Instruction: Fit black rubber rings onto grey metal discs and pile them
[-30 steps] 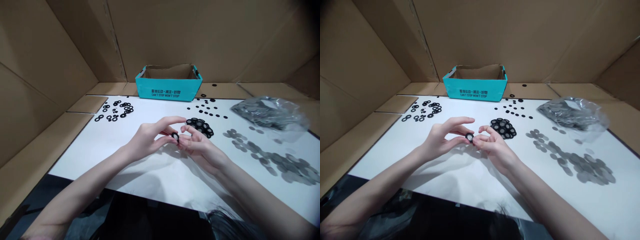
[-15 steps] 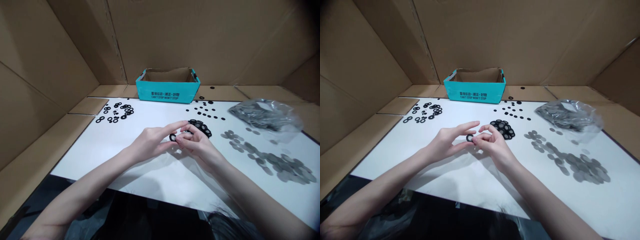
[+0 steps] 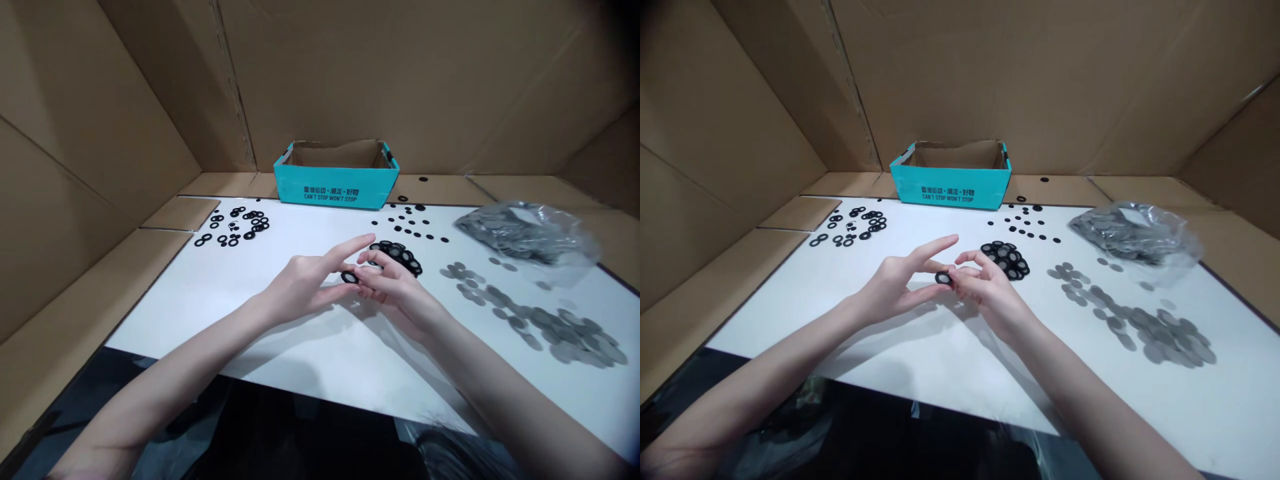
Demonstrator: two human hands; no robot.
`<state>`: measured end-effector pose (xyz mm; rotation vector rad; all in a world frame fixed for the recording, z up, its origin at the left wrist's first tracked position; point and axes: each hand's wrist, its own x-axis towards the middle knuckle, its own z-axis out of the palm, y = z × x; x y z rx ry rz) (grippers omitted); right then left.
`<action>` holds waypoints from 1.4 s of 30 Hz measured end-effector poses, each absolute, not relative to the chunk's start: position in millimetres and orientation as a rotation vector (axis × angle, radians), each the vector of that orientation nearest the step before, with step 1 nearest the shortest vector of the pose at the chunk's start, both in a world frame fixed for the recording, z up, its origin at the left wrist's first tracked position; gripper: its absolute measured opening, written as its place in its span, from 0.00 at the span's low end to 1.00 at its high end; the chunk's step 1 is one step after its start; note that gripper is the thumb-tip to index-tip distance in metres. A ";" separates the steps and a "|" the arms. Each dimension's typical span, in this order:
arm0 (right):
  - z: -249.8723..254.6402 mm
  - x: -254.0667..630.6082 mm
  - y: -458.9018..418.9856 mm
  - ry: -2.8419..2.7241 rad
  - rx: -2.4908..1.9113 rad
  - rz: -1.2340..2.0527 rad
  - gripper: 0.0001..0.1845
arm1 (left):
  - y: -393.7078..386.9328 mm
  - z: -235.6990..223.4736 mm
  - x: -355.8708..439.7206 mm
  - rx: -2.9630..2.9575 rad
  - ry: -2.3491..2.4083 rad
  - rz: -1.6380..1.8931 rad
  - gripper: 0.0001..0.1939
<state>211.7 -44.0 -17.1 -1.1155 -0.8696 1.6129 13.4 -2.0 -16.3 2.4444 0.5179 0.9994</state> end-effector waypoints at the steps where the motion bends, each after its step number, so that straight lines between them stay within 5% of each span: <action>1: -16.6 211.3 -43.9 -0.851 -1.119 1.619 0.36 | -2.3 -16.0 13.6 2.439 0.524 0.997 0.34; 10: -18.5 223.2 -41.3 -1.054 -1.167 1.497 0.29 | 0.2 -18.7 11.2 2.441 0.573 0.971 0.37; 17: -14.4 262.0 -26.1 -1.408 -1.618 0.477 0.10 | 41.5 1.9 -29.3 2.327 1.023 1.005 0.38; 21: -20.3 274.9 -16.4 -1.473 -1.794 0.311 0.04 | 79.4 11.4 -73.1 2.304 1.491 0.836 0.30; 30: -18.4 286.1 -12.8 -1.499 -1.917 0.174 0.04 | 95.7 -23.1 -113.7 2.364 1.951 0.434 0.24; 37: 1.9 336.0 -41.3 -1.496 -1.993 0.151 0.25 | 94.3 -29.6 -111.8 2.408 2.015 0.351 0.24; 42: -14.1 371.1 -60.2 -1.546 -2.097 0.124 0.16 | 94.4 -27.5 -106.6 2.423 2.074 0.331 0.24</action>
